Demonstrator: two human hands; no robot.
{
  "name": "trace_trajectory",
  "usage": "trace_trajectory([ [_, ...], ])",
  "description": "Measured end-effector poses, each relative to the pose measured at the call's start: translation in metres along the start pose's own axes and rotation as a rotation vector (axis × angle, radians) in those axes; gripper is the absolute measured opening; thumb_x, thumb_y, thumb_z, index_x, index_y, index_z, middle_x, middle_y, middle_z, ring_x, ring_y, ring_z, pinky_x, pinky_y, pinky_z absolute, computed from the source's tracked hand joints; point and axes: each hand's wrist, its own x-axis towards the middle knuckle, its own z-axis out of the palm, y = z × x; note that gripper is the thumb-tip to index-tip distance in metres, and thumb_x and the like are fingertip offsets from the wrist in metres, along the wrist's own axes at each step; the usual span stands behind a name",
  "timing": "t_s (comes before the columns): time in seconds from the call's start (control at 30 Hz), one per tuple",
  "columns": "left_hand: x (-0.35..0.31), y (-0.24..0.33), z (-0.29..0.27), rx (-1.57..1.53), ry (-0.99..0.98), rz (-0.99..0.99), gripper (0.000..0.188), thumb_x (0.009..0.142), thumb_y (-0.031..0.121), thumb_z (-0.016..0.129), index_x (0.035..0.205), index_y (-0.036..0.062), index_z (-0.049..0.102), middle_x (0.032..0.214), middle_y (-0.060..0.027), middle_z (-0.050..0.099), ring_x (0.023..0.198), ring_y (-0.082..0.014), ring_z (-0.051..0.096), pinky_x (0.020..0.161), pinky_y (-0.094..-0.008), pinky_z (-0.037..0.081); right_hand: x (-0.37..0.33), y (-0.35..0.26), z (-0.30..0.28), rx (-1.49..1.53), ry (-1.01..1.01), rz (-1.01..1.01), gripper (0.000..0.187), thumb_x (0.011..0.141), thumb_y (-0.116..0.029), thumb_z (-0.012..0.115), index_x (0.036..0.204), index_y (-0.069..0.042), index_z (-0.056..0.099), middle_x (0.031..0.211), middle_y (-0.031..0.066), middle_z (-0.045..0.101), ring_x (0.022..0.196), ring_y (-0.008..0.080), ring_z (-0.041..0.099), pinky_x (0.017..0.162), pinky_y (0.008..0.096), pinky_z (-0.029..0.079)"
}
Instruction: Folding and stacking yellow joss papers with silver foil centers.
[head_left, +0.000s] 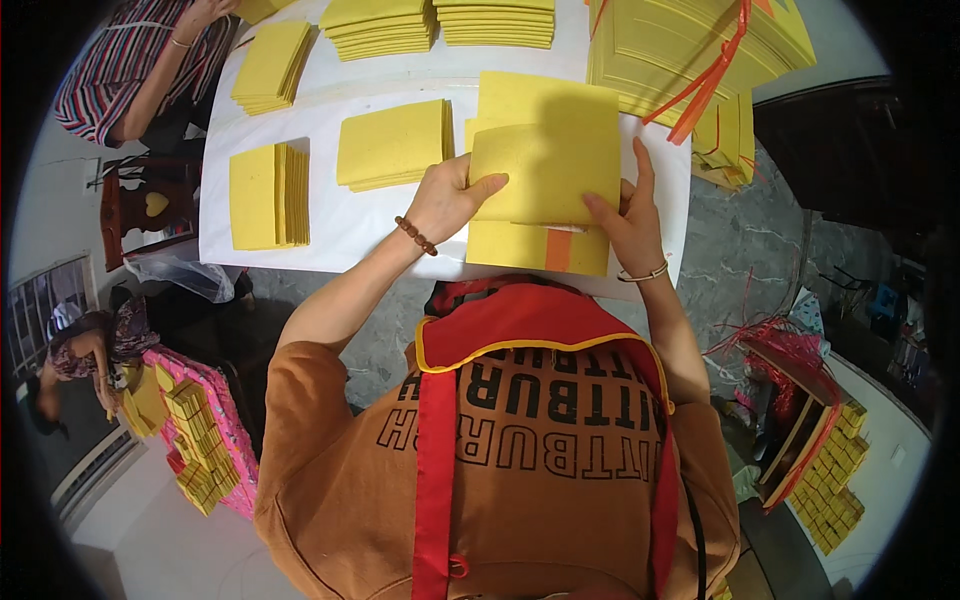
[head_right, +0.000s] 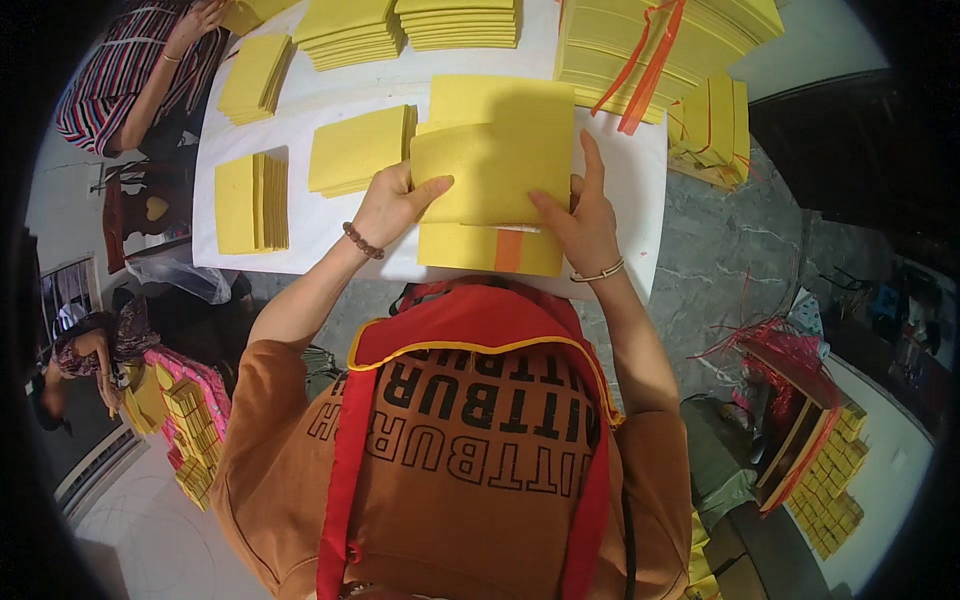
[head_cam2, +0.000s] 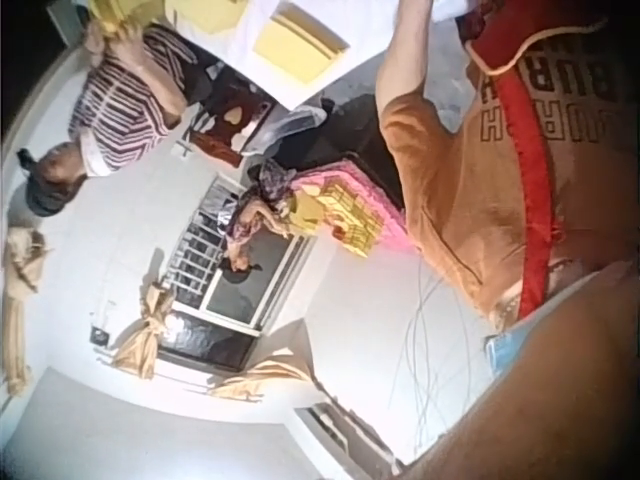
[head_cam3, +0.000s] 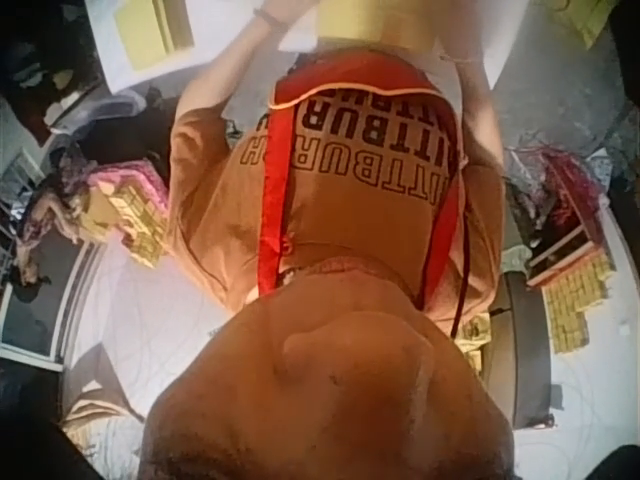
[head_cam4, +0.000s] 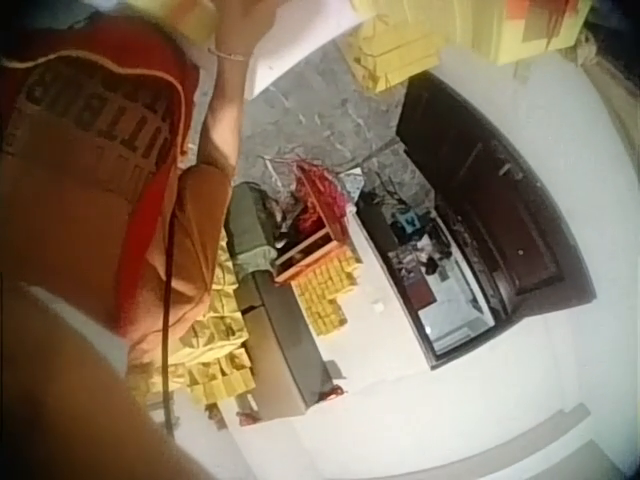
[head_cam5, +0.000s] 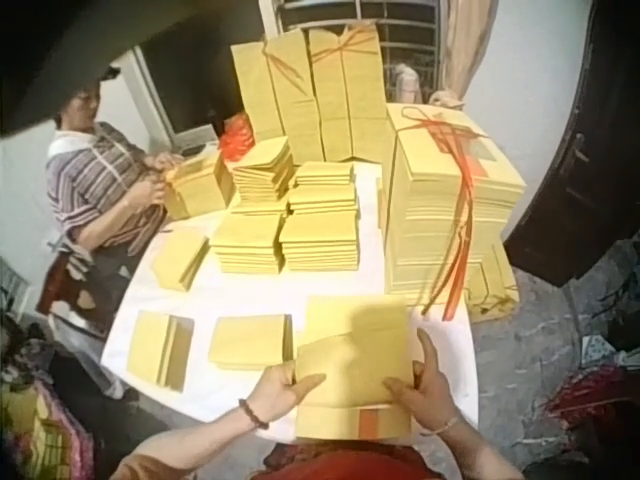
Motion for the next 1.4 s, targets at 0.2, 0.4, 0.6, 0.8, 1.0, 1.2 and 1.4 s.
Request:
trace_trajectory([
  [0.2, 0.009, -0.004, 0.003, 0.114, 0.081, 0.023, 0.030, 0.086, 0.028, 0.060, 0.095, -0.0011, 0.059, 0.062, -0.0159, 0.059, 0.056, -0.0280, 0.059, 0.054, -0.0390, 0.045, 0.010, 0.010, 0.001, -0.217, -0.060, 0.054, 0.053, 0.079, -0.017, 0.068, 0.127, -0.006, 0.051, 0.097, 0.0137, 0.067, 0.076, 0.0163, 0.065, 0.066, 0.0273, 0.048],
  [0.4, 0.011, -0.006, 0.003, 0.271, 0.153, 0.043, 0.033, 0.086, 0.032, 0.059, 0.087, -0.0001, 0.051, 0.051, -0.0155, 0.051, 0.049, -0.0362, 0.052, 0.046, -0.0440, 0.039, 0.011, 0.000, 0.010, -0.253, 0.030, 0.026, 0.048, 0.078, -0.016, 0.066, 0.123, -0.007, 0.055, 0.099, 0.0175, 0.066, 0.083, 0.0248, 0.066, 0.072, 0.0318, 0.049],
  [0.6, 0.017, -0.012, 0.003, 0.194, 0.144, 0.034, 0.035, 0.085, 0.032, 0.061, 0.094, -0.0004, 0.053, 0.058, -0.0156, 0.056, 0.054, -0.0336, 0.057, 0.050, -0.0414, 0.043, 0.015, -0.009, 0.013, -0.472, 0.028, 0.065, 0.043, 0.079, -0.020, 0.064, 0.120, -0.008, 0.057, 0.096, 0.0197, 0.065, 0.083, 0.0318, 0.064, 0.073, 0.0361, 0.049],
  [0.8, 0.022, -0.028, 0.003, -0.063, 0.130, 0.022, 0.042, 0.082, 0.030, 0.066, 0.107, 0.0006, 0.052, 0.077, -0.0147, 0.063, 0.068, -0.0289, 0.062, 0.062, -0.0379, 0.048, 0.016, -0.009, 0.013, -0.414, 0.041, 0.068, 0.044, 0.079, -0.022, 0.064, 0.120, -0.008, 0.057, 0.093, 0.0193, 0.066, 0.083, 0.0320, 0.064, 0.072, 0.0375, 0.049],
  [1.0, 0.009, 0.032, -0.003, 0.553, 0.396, 0.349, 0.052, 0.079, 0.026, 0.067, 0.122, 0.0056, 0.047, 0.113, -0.0186, 0.054, 0.103, -0.0319, 0.053, 0.085, -0.0412, 0.042, 0.017, -0.004, 0.013, -0.407, 0.041, 0.106, 0.044, 0.078, -0.022, 0.065, 0.120, -0.008, 0.057, 0.091, 0.0185, 0.066, 0.079, 0.0312, 0.064, 0.070, 0.0371, 0.049],
  [1.2, 0.015, 0.016, 0.035, 0.818, 0.114, 0.613, 0.059, 0.082, 0.033, 0.062, 0.133, 0.0125, 0.043, 0.138, -0.0184, 0.035, 0.128, -0.0376, 0.030, 0.103, -0.0478, 0.027, 0.019, -0.009, 0.014, -0.438, 0.022, 0.149, 0.045, 0.078, -0.022, 0.065, 0.120, -0.008, 0.058, 0.094, 0.0181, 0.066, 0.082, 0.0310, 0.064, 0.073, 0.0375, 0.048],
  [1.4, 0.015, 0.005, 0.043, 0.930, 0.106, 0.571, 0.058, 0.085, 0.042, 0.055, 0.136, 0.0174, 0.041, 0.143, -0.0169, 0.030, 0.132, -0.0359, 0.026, 0.106, -0.0484, 0.021, 0.007, -0.012, 0.016, -0.510, 0.044, 0.006, 0.046, 0.079, -0.028, 0.065, 0.121, -0.011, 0.056, 0.116, 0.0159, 0.059, 0.099, 0.0279, 0.060, 0.081, 0.0407, 0.045],
])
